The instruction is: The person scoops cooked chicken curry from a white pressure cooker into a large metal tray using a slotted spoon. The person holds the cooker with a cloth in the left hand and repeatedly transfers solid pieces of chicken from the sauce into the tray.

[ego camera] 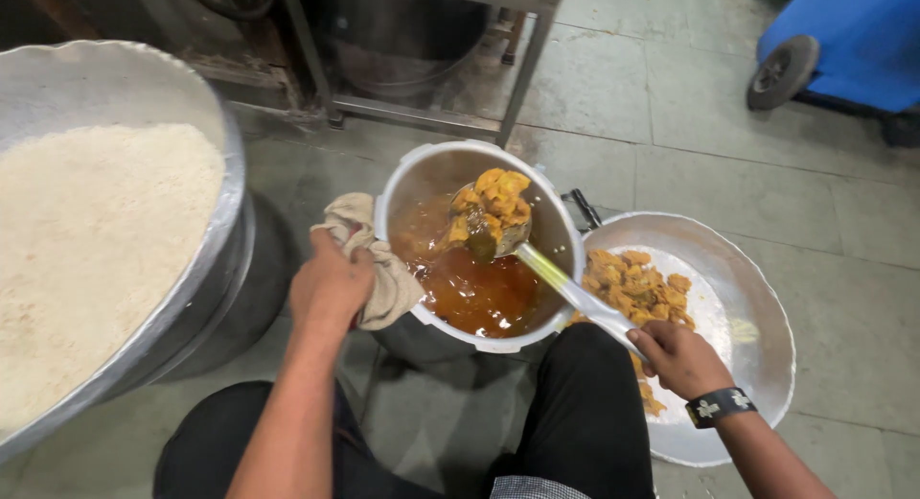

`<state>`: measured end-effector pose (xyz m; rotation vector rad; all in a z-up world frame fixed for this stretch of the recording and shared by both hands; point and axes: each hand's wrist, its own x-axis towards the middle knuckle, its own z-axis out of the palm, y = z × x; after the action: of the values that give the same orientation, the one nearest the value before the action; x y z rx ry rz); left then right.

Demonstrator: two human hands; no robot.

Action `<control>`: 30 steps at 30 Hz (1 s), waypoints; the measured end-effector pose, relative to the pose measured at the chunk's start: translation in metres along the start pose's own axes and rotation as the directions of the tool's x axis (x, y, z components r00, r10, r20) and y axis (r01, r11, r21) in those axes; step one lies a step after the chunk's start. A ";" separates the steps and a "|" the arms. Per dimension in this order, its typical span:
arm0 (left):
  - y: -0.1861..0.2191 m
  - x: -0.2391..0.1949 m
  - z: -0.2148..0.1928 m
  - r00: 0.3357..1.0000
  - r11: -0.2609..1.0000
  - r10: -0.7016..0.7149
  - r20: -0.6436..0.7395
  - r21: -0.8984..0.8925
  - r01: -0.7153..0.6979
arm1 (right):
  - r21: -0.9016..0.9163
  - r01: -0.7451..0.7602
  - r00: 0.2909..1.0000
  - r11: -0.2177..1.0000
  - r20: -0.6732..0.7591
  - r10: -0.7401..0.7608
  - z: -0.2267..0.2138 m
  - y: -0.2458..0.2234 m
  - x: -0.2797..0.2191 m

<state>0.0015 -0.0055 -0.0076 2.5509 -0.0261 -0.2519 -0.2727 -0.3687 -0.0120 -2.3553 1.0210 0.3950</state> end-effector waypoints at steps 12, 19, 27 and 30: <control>-0.014 0.019 -0.004 0.994 0.988 -0.067 0.091 0.142 0.054 | 0.188 -0.331 0.920 0.925 -0.154 0.361 -0.043 0.132 -0.066; -0.025 0.023 -0.008 0.987 0.976 -0.135 0.087 0.182 0.118 | 0.162 -0.467 0.848 0.869 -0.196 0.492 -0.034 0.186 -0.071; -0.050 0.009 -0.010 0.982 0.981 -0.185 0.024 0.066 0.183 | -0.285 -0.533 0.831 0.796 -0.350 0.432 -0.012 0.214 -0.064; -0.094 0.017 0.008 0.967 0.958 -0.231 0.109 -0.148 0.245 | -0.307 -0.551 0.816 0.776 -0.395 0.423 -0.012 0.234 -0.067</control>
<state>0.0133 0.0681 -0.0683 2.3783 0.2591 -0.4454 -0.4905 -0.4696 -0.0554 -2.5329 1.8932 0.4844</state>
